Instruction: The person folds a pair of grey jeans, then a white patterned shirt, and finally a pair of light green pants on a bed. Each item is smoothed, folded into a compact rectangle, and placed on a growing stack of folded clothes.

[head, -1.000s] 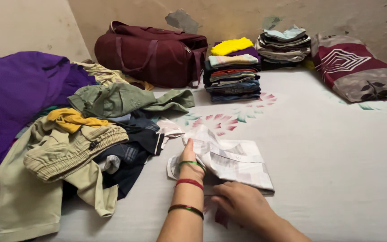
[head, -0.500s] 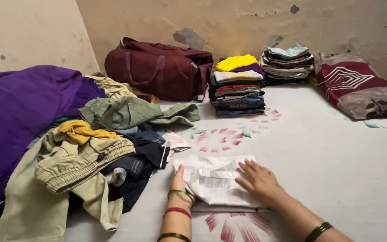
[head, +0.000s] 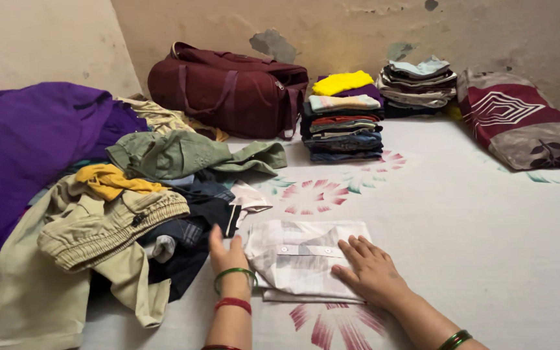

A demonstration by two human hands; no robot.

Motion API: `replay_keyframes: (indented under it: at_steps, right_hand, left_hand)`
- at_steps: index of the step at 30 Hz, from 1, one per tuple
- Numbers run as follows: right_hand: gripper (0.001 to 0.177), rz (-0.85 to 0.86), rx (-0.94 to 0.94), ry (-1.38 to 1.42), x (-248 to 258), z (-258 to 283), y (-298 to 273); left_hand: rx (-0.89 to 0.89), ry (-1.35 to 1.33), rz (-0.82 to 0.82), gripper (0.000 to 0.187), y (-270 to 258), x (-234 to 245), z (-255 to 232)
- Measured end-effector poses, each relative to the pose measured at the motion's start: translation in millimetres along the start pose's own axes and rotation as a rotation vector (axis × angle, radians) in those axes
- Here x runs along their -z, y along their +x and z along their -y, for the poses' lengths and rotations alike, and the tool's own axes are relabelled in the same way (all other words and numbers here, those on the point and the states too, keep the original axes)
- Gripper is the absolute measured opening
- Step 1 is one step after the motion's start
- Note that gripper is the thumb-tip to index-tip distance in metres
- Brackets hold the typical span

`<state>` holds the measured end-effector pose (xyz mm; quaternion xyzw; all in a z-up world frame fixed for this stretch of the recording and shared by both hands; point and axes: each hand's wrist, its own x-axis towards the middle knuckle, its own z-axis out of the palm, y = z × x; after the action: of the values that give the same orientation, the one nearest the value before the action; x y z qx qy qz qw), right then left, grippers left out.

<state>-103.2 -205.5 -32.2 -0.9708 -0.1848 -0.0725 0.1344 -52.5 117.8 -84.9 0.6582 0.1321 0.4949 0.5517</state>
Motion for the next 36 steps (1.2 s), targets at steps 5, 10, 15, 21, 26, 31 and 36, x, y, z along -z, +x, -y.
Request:
replay_keyframes:
  at_steps: [5, 10, 15, 21, 26, 31, 36]
  right_hand:
    - [0.075, 0.000, 0.002, -0.004, 0, -2, 2]
    - [0.074, -0.007, 0.019, 0.017, 1, -3, 0]
    - [0.069, 0.035, 0.002, 0.053, -5, -9, 1]
    - [0.061, -0.146, -0.079, 0.313, -12, -39, 36]
    - [0.066, -0.149, 0.021, 0.171, -16, -43, 67]
    - [0.060, -0.127, -0.011, 0.123, -30, -51, 70]
    - [0.071, -0.285, -0.135, 0.451, -27, -62, 69]
  left_hand:
    - [-0.560, 0.170, 0.557, 0.041, -9, -15, -95]
    - [-0.413, 1.080, 1.306, 0.070, -56, -17, -138]
    - [-0.202, 1.289, 1.170, 0.081, -48, 20, -178]
    - [-0.106, 1.381, 1.121, 0.063, -9, 22, -216]
    - [-0.487, 1.118, 1.003, 0.063, -21, -28, -176]
    - [-0.141, 1.092, 1.176, 0.079, -48, -29, -141]
    - [-0.158, 1.144, 1.182, 0.083, -66, 7, -167]
